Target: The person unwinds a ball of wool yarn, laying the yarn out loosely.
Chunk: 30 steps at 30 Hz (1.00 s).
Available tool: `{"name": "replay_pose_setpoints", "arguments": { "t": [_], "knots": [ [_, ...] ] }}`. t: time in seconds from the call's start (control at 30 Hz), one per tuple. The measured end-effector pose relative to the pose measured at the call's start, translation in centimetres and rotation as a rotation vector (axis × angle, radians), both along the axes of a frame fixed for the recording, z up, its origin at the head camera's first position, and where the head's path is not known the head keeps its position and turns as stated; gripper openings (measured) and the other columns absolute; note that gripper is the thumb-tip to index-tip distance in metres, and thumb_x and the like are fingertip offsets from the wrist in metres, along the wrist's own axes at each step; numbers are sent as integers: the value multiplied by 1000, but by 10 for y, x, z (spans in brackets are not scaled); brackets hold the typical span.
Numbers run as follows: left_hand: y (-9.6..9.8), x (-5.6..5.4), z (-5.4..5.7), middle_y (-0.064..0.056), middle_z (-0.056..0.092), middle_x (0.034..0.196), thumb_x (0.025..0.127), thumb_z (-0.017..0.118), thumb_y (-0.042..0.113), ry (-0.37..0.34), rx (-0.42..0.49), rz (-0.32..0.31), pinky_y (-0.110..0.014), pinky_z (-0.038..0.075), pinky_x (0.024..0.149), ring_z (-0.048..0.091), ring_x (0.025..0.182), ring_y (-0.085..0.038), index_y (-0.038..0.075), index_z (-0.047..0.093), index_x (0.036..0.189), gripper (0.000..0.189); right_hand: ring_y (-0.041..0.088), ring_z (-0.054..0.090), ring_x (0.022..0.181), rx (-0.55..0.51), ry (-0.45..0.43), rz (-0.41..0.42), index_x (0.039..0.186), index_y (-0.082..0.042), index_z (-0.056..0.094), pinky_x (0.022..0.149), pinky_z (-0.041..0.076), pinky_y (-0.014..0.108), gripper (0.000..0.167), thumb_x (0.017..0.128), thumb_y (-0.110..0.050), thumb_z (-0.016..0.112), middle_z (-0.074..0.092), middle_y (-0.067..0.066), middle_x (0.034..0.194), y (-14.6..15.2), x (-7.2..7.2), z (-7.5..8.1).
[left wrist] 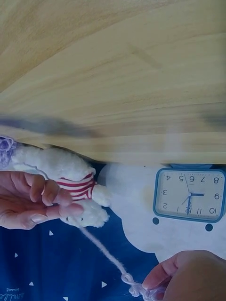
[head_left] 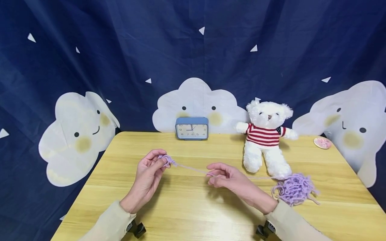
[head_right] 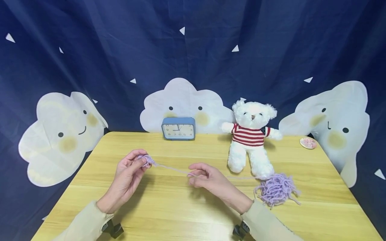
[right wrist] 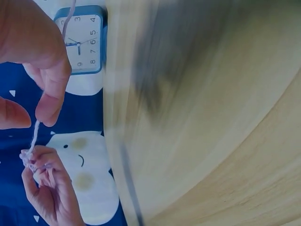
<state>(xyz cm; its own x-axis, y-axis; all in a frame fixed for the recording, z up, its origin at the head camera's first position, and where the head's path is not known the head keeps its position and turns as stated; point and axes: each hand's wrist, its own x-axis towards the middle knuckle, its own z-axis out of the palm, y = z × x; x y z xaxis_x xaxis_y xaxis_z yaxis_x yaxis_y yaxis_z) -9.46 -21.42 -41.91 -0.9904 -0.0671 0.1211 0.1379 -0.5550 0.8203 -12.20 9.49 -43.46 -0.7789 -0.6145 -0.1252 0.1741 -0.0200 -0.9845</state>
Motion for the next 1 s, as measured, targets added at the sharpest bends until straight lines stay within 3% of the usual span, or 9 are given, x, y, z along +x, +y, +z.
{"name": "replay_pose_setpoints", "arguments": {
  "t": [0.27,0.5,0.73,1.0],
  "knots": [
    [-3,2,1,-10,68,98,102,55,-19,-19,-8,40,-22,59,70,68,82,-16,-1,68,115,26,18,68,90,49,91,-107,120,9,69,84,63,32,23,105,-9,70,72,8,98,18,3,8],
    [-7,3,1,-10,67,95,102,58,-17,-7,-3,47,-22,58,68,67,80,-17,-3,65,118,22,15,65,83,78,93,-298,116,5,70,76,62,27,18,108,-11,69,70,5,95,44,6,17],
    [-9,4,2,-11,66,96,103,59,-17,8,24,51,-21,58,69,66,81,-17,-5,66,119,22,16,65,82,131,89,-376,113,1,72,76,62,28,16,109,-14,68,68,4,93,67,11,19],
    [-14,5,2,-10,68,95,103,56,-18,9,27,77,-20,57,68,65,80,-17,-7,68,118,22,13,65,79,38,85,-483,111,-1,73,68,59,24,10,110,-5,64,70,4,92,109,12,12]
  ]
}}
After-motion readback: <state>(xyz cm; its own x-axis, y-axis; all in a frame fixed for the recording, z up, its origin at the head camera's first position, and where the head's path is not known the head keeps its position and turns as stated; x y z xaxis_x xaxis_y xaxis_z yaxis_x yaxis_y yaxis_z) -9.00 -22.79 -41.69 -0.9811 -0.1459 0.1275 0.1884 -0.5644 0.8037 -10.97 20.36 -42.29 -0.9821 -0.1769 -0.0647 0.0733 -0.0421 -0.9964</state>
